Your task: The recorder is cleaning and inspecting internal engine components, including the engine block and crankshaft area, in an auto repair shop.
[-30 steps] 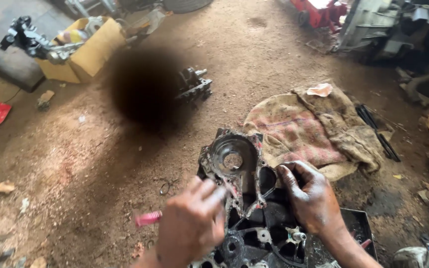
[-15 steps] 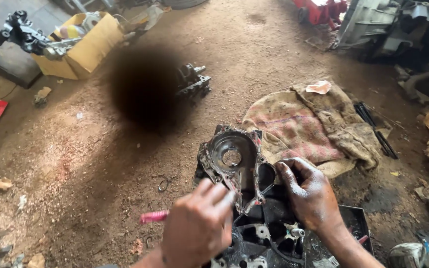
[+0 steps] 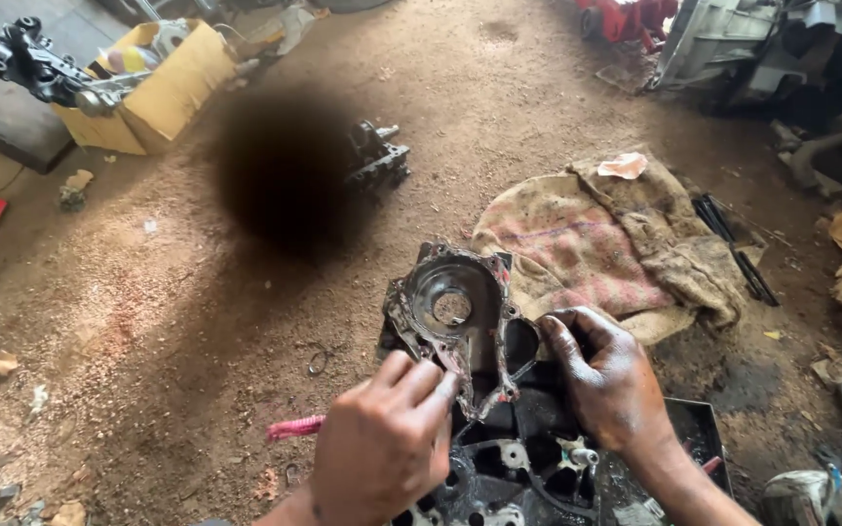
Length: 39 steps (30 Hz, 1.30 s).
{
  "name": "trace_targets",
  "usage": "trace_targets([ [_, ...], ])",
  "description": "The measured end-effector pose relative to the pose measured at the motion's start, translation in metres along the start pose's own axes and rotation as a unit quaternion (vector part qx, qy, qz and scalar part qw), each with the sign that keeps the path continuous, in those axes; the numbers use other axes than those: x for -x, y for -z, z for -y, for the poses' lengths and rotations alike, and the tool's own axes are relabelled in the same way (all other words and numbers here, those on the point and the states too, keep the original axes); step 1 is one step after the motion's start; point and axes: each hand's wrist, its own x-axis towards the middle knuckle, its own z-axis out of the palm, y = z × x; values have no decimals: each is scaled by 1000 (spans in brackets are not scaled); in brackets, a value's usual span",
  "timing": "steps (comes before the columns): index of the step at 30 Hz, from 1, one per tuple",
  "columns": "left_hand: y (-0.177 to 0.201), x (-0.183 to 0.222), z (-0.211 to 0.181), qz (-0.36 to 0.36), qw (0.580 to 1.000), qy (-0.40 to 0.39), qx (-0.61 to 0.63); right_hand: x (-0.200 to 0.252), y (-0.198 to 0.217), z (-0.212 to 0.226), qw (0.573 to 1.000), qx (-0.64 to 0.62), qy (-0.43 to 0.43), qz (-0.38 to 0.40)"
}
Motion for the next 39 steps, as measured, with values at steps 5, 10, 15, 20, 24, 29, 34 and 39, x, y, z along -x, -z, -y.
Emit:
trace_targets([
  [5, -12, 1, 12, 14, 998, 52, -29, -3, -4, -10, 999, -25, -34, 15],
  [10, -16, 5, 17, 19, 998, 48, -32, 0, -3, -3, 999, -14, -37, 12],
  [15, -4, 0, 3, -7, 999, 44, 29, 2, 1, -2, 1000, 8, -4, -3],
  [20, -3, -2, 8, 13, 997, 76, 15, 0, -3, -4, 999, -25, -35, 16],
  [24, -1, -9, 14, 56, 992, 116, -6, -1, -1, -7, 1000, -26, -13, 12],
  [29, -5, -4, 5, 50, 995, 83, 28, 1, 2, -1, 1000, -16, -12, 9],
  [34, -6, -7, 14, -13, 995, 97, 35, 3, 3, 6, 998, 11, -47, 27],
  [39, -1, -12, 8, -49, 995, 88, -20, 0, 0, -7, 998, -15, 64, -21],
])
